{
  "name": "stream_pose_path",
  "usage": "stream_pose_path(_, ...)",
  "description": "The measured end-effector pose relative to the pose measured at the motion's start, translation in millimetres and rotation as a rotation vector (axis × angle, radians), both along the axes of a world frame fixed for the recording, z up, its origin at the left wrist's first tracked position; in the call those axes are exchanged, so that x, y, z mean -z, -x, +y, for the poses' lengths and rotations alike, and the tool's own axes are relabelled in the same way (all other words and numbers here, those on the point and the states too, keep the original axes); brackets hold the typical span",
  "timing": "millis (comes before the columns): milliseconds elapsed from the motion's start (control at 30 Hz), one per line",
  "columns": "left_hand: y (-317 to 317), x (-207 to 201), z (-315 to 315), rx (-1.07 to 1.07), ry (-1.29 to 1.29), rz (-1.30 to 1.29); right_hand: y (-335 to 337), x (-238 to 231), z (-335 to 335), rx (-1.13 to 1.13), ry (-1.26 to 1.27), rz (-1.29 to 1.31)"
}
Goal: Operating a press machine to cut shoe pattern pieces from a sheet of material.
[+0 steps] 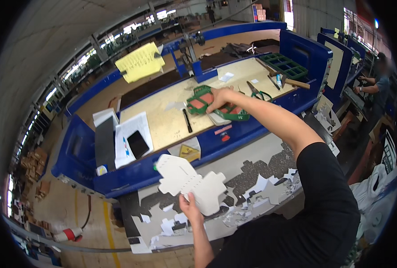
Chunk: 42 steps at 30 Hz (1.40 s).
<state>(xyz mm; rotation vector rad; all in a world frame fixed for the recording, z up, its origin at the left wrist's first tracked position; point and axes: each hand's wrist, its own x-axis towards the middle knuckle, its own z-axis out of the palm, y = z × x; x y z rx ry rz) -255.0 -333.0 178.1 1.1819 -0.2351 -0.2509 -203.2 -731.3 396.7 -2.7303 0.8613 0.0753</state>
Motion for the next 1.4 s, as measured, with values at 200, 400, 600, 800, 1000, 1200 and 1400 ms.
stream_pose_path(200,-5,-39,-20,0.121,0.005,0.012,27,-18,13,0.117,0.026,-0.026)
stream_pose_path(400,-22,-89,-62,0.23,0.027,-0.055,198,-28,27,0.037,-0.404,-0.661)
stream_pose_path(600,-47,-139,-155,0.364,-0.009,0.015,390,188,53,0.05,-1.581,-1.209)
stream_pose_path(800,-109,-151,-247,0.491,-0.001,0.18,454,232,109,0.419,-1.979,-1.363)
stream_pose_path(1000,-143,-137,-291,0.524,-0.423,0.042,490,260,91,0.524,-2.004,-1.635)
stream_pose_path(1200,-140,-160,-299,0.377,-1.04,-0.365,505,286,58,0.613,-2.101,-1.449)
stream_pose_path(1400,-140,-184,-283,0.135,-1.311,-0.639,456,267,67,0.318,-2.206,-1.462)
